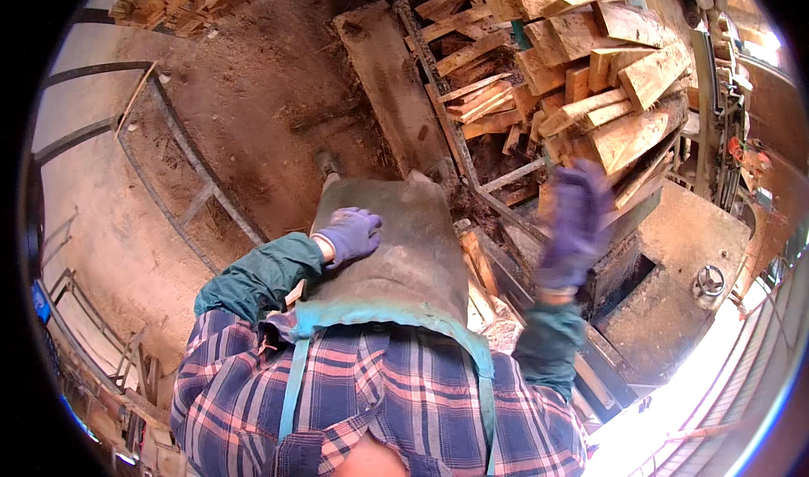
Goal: The person picks up wooden planks from a pile and stacks them onto a metal rack. They repeatedly lift planks, align them, and place them in a growing stack, occasionally adjusting the alignment of the wood.
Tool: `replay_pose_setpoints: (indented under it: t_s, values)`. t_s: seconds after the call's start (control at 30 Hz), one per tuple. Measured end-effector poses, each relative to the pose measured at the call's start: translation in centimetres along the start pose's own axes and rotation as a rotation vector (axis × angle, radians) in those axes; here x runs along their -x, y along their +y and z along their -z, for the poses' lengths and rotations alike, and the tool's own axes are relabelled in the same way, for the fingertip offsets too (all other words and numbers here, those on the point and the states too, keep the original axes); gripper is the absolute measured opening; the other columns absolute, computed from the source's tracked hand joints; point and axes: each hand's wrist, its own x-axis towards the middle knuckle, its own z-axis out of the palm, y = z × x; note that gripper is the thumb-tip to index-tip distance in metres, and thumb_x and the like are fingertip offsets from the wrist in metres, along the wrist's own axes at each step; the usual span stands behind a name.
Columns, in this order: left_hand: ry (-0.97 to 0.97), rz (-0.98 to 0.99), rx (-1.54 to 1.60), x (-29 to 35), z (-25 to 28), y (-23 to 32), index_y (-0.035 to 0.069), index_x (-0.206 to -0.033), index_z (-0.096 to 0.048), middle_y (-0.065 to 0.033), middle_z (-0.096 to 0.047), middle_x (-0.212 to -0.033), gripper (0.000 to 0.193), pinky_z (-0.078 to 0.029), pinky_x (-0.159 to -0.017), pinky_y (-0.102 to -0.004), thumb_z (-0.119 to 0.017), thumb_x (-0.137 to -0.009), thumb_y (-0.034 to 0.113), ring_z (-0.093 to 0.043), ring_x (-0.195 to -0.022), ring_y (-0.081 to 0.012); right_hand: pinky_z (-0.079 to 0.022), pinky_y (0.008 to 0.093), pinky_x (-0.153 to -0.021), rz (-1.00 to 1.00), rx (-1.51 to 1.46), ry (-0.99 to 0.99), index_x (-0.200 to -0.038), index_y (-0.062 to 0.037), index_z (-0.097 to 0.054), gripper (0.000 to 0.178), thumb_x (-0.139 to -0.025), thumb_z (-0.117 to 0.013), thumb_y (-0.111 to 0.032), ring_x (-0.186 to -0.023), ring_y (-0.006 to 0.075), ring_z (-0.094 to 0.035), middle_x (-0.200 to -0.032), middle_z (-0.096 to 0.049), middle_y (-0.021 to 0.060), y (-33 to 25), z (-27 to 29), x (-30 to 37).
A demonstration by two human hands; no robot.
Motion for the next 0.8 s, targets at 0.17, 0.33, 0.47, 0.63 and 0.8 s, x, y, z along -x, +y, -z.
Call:
replay_pose_setpoints:
  t_s: [0.17,0.33,0.47,0.63,0.8]
  values:
    - [0.012,0.006,0.164,-3.4,-0.9,-3.6,0.01,-0.119,-0.063,-0.0158,-0.064,-0.117,0.043,-0.044,-0.097,-0.0454,-0.057,-0.087,0.038,-0.059,-0.111,-0.0347,-0.044,0.0417,-0.099,-0.907,-0.1,-0.412,-0.143,-0.011,-0.043,0.057,-0.094,-0.063,-0.032,-0.119,0.026,-0.053,-0.132,-0.054,0.0092,17.5,-8.2,4.1]
    - [0.043,0.152,0.286,-12.0,-5.7,-9.1,0.01,-0.122,-0.06,-0.0163,-0.062,-0.121,0.046,-0.043,-0.1,-0.0458,-0.059,-0.087,0.038,-0.055,-0.118,-0.0349,-0.038,0.0458,-0.105,-1.303,-0.179,-0.399,-0.149,-0.019,-0.036,0.068,-0.094,-0.058,-0.05,-0.131,0.0284,-0.043,-0.145,-0.042,0.0081,42.1,-6.6,0.8]
    - [0.168,0.027,0.298,-23.6,-8.2,-12.7,0.01,-0.13,-0.054,-0.0147,-0.056,-0.13,0.052,-0.037,-0.105,-0.0482,-0.062,-0.086,0.036,-0.049,-0.125,-0.0348,-0.03,0.0468,-0.11,-1.433,-0.148,-0.072,-0.154,-0.0253,-0.027,0.077,-0.091,-0.055,-0.06,-0.142,0.0309,-0.028,-0.159,-0.025,0.008,55.6,-6.7,-3.5]
    - [0.466,-0.11,0.218,-42.9,-7.7,-15.1,0.012,-0.14,-0.045,-0.0132,-0.049,-0.139,0.067,-0.035,-0.109,-0.0472,-0.068,-0.083,0.039,-0.045,-0.131,-0.0331,-0.042,0.0483,-0.088,-1.374,-0.002,0.204,-0.139,-0.0203,-0.047,0.076,-0.08,-0.068,-0.064,-0.104,0.0279,-0.052,-0.12,-0.058,0.0068,68.9,-6.2,-7.2]
    - [0.515,-0.199,0.146,-58.8,-9.5,-14.6,0.014,-0.146,-0.038,-0.0125,-0.044,-0.146,0.086,-0.031,-0.113,-0.0475,-0.076,-0.075,0.044,-0.039,-0.136,-0.0339,-0.048,0.0558,-0.096,-1.322,-0.524,0.236,-0.134,-0.0121,-0.053,0.07,-0.084,-0.066,-0.059,-0.108,0.0412,-0.059,-0.127,-0.06,0.0142,77.1,-6.6,-9.9]
